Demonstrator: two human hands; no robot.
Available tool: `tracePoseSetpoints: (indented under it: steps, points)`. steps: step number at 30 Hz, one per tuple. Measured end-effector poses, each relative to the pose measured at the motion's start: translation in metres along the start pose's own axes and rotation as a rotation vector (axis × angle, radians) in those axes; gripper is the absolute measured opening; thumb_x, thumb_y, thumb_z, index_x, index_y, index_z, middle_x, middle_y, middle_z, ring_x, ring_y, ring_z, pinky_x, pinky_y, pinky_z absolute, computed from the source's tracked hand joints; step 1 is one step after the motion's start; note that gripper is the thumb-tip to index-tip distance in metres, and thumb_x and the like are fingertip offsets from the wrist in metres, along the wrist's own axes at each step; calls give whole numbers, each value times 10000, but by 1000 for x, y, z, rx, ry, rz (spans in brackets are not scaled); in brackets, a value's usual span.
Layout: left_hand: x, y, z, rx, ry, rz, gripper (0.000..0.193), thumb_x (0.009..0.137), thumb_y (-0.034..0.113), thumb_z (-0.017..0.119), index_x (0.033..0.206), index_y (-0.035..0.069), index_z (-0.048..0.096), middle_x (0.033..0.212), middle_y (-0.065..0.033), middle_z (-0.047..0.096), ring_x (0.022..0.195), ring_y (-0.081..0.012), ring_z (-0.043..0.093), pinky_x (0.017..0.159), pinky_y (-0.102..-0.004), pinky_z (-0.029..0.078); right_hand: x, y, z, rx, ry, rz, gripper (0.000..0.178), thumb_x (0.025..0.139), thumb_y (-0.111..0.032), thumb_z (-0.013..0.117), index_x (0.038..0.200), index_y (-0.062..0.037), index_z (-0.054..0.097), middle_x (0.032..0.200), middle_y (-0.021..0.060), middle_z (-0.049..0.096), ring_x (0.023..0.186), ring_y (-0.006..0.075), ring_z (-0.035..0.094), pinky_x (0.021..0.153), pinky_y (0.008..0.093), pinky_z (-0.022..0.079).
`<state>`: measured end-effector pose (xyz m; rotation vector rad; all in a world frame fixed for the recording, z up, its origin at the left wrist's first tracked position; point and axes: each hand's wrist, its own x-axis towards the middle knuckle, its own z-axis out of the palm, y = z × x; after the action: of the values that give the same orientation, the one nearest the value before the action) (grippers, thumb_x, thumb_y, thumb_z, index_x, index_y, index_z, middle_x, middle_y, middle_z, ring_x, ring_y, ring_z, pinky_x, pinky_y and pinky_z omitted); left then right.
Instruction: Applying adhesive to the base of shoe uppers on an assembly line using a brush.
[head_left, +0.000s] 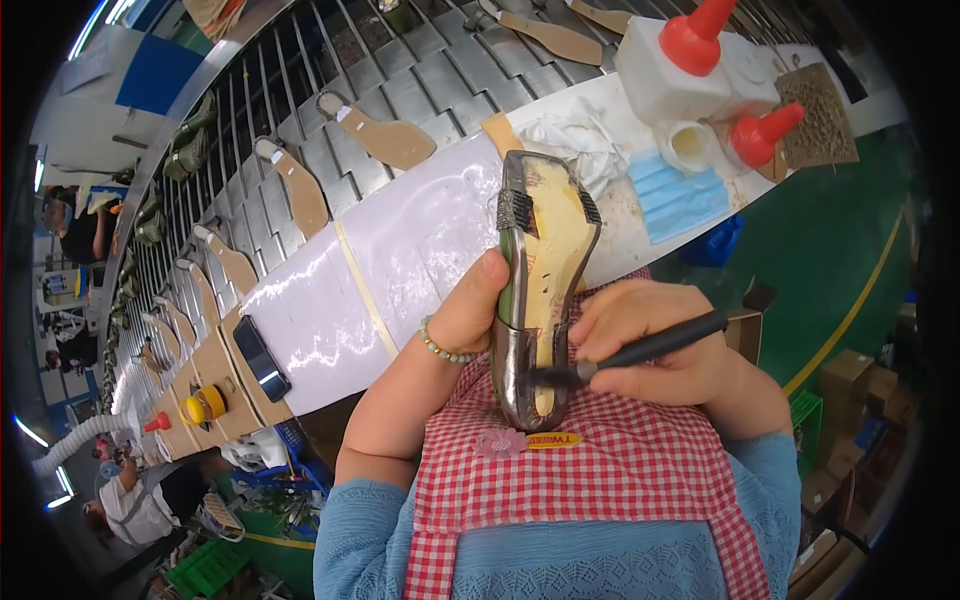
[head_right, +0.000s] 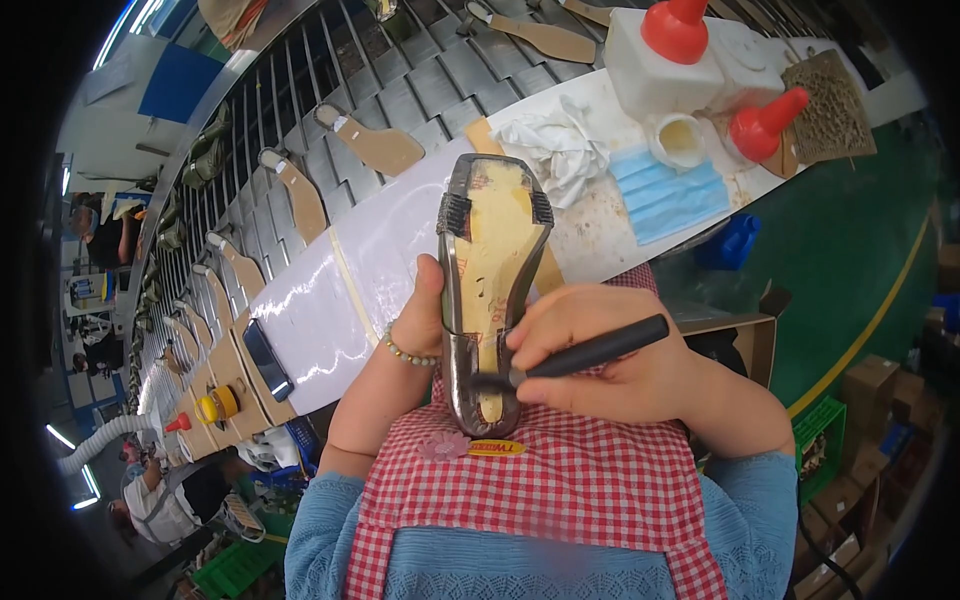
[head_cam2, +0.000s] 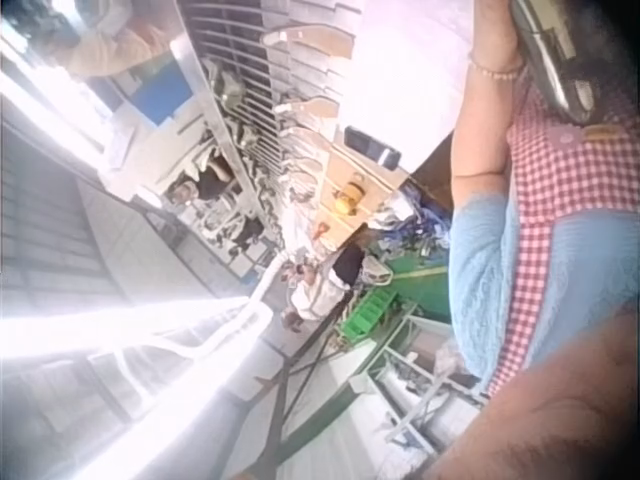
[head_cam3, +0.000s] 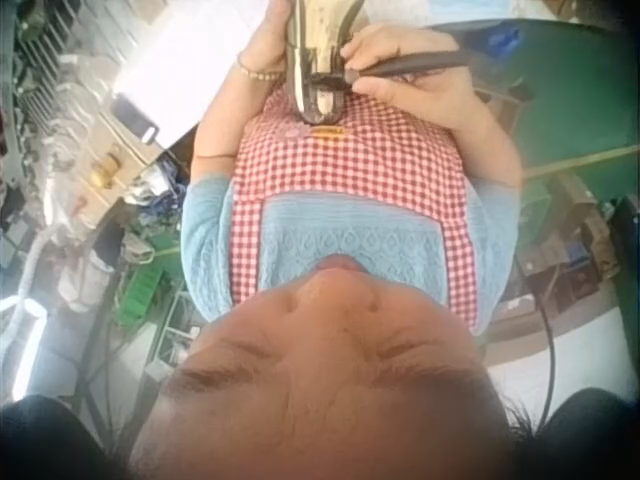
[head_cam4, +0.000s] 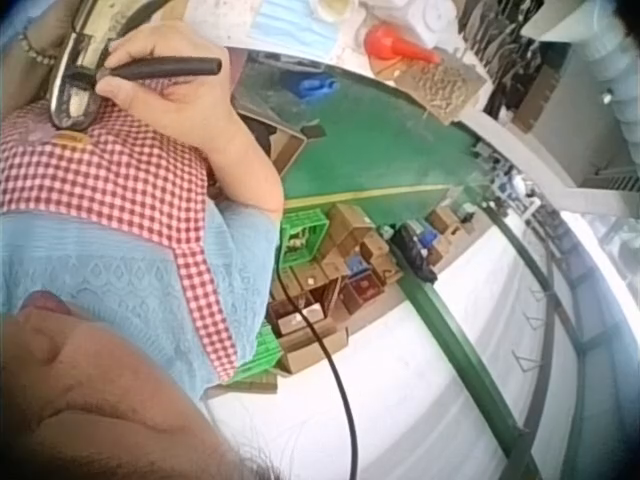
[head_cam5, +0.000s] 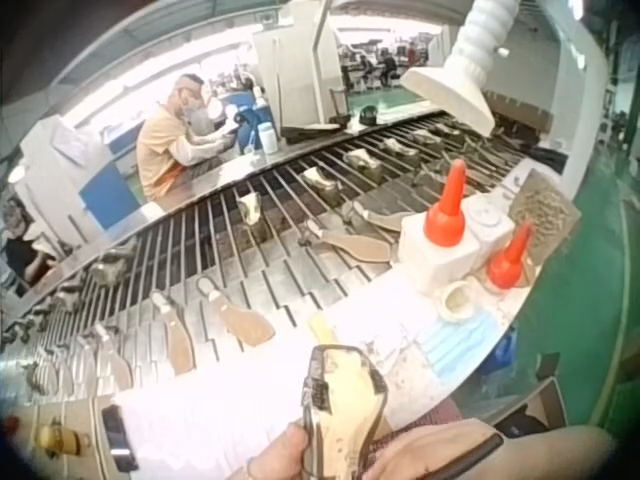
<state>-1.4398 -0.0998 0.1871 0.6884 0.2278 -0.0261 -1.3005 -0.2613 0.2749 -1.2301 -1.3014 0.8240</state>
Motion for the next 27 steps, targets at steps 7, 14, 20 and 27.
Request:
tracePoseSetpoints:
  steps: [7, 14, 20, 27]
  points:
    - [-4, 4, -4, 10, 50, -30, 894, 755, 730, 530, 1291, 18, 466, 1151, -108, 609, 999, -186, 612, 845, -309, 512, 3, -2, 5, -175, 4, -121, 222, 672, -74, 791, 838, -39, 648, 813, 89, 675, 833, 279, 659, 774, 376, 509]
    - [-12, 7, -48, 7, 4, 133, 928, 699, 735, 579, 1273, 15, 461, 1134, -89, 601, 1017, -189, 598, 871, -335, 499, 4, -5, -2, 274, 144, 26, 199, 729, -62, 747, 888, -4, 642, 898, 134, 660, 910, 235, 639, 819, 336, 499]
    - [-30, 18, -46, 282, 229, 618, 954, 547, 221, 908, 1297, 70, 339, 1148, -79, 495, 1173, -353, 500, 992, -520, 425, 4, 22, -2, 457, 484, 21, 232, 816, -57, 666, 1014, 17, 571, 1002, 152, 637, 965, 211, 609, 888, 324, 463]
    - [-33, -40, -76, 786, 319, 1182, 648, 594, -59, 820, 1082, 29, 403, 1070, -101, 408, 1244, -368, 431, 979, -470, 474, 14, 55, 16, 276, 605, 162, 159, 815, 9, 650, 972, 8, 626, 957, 76, 634, 898, 123, 578, 837, 259, 438]
